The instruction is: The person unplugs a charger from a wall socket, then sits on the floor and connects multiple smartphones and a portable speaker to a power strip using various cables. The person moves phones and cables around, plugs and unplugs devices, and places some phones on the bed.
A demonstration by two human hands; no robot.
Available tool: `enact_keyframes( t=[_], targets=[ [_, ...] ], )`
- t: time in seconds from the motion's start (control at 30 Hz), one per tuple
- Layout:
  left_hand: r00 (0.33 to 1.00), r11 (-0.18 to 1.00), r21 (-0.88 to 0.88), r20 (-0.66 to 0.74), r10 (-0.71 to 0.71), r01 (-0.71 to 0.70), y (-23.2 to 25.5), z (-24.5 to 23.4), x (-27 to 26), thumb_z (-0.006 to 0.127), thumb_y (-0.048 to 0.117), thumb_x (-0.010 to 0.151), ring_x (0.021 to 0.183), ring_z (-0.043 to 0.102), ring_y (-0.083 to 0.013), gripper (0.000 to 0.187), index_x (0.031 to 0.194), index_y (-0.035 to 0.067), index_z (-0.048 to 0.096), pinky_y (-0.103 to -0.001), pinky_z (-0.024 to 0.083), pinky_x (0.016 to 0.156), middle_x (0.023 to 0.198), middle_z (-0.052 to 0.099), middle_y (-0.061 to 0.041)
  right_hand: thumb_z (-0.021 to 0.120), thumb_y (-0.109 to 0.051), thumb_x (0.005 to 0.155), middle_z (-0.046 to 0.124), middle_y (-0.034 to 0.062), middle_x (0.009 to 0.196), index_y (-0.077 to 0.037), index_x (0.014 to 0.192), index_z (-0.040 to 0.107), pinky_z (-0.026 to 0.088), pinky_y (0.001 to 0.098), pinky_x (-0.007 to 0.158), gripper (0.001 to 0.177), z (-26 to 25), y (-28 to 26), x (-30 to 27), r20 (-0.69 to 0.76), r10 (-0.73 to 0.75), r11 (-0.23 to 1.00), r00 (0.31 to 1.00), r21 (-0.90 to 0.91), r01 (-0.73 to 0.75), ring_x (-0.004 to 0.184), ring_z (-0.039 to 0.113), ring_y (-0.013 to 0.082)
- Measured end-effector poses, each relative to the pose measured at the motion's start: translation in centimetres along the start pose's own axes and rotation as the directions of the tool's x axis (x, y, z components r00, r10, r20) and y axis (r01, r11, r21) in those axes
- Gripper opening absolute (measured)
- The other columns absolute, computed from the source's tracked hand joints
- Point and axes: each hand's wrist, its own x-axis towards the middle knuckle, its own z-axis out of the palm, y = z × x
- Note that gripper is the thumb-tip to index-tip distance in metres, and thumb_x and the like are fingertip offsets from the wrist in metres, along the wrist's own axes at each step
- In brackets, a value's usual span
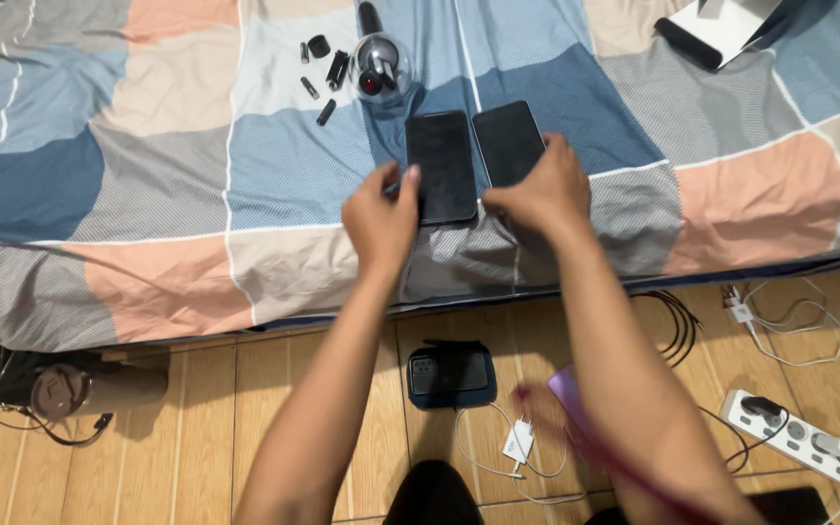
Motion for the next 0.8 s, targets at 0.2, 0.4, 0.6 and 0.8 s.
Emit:
enact_keyframes(
  t=[0.2, 0.4, 0.6, 0.8],
  targets=[
    [0.990, 0.939, -0.313, 0.077, -0.122, 0.140, -1.1, -4.9, -14.6, 0.071, 0.015, 0.097, 0.093, 0.069, -0.0136, 0.020, 0.111, 0.002, 0.075, -0.029, 0.055, 0.084, 0.103, 0.077, -0.008, 0.093, -0.030, 0.057, 0.053, 0.0242, 0.136, 0.000, 0.146, 0.042, 0.046, 0.0492, 0.105, 0.106, 0.4, 6.5, -9.4, -0.287, -0.131, 0.973, 0.949, 0.144, 0.178, 0.126, 0.055, 0.0416],
    [0.569, 0.857, -0.097, 0.784, -0.248, 0.506, -3.6, -3.2, -26.8, 0.075, 0.018, 0.088, 0.088, 0.074, -0.0163, 0.028, 0.112, 0.004, 0.075, -0.030, 0.059, 0.081, 0.100, 0.079, -0.010, 0.090, -0.020, 0.056, 0.054, 0.0221, 0.126, -0.001, 0.143, 0.043, 0.049, 0.0478, 0.099, 0.101, 0.9, 14.0, -26.6, -0.358, -0.148, 0.956, 0.922, 0.188, 0.226, 0.116, 0.058, 0.0395],
    [0.379, 0.958, 0.144, 0.896, -0.232, 0.247, -10.4, 4.3, -35.7, 0.078, 0.024, 0.082, 0.104, 0.073, -0.0267, 0.049, 0.127, 0.005, 0.068, -0.037, 0.059, 0.088, 0.123, 0.072, -0.014, 0.089, -0.019, 0.058, 0.057, 0.0215, 0.123, 0.002, 0.139, 0.048, 0.052, 0.0451, 0.096, 0.093, 0.8, 21.4, -34.5, -0.365, -0.114, 0.971, 0.924, 0.154, 0.181, 0.113, 0.061, 0.0387],
    [0.280, 0.955, 0.250, 0.939, -0.200, -0.157, -13.5, 17.0, -37.6, 0.081, 0.029, 0.083, 0.122, 0.059, -0.0392, 0.069, 0.144, 0.010, 0.054, -0.045, 0.051, 0.102, 0.138, 0.058, -0.022, 0.090, -0.021, 0.052, 0.059, 0.0203, 0.122, -0.003, 0.137, 0.051, 0.052, 0.0444, 0.094, 0.095, -2.6, 26.5, -36.5, -0.269, 0.036, 0.986, 0.962, 0.164, 0.009, 0.112, 0.062, 0.0374]
  ],
)
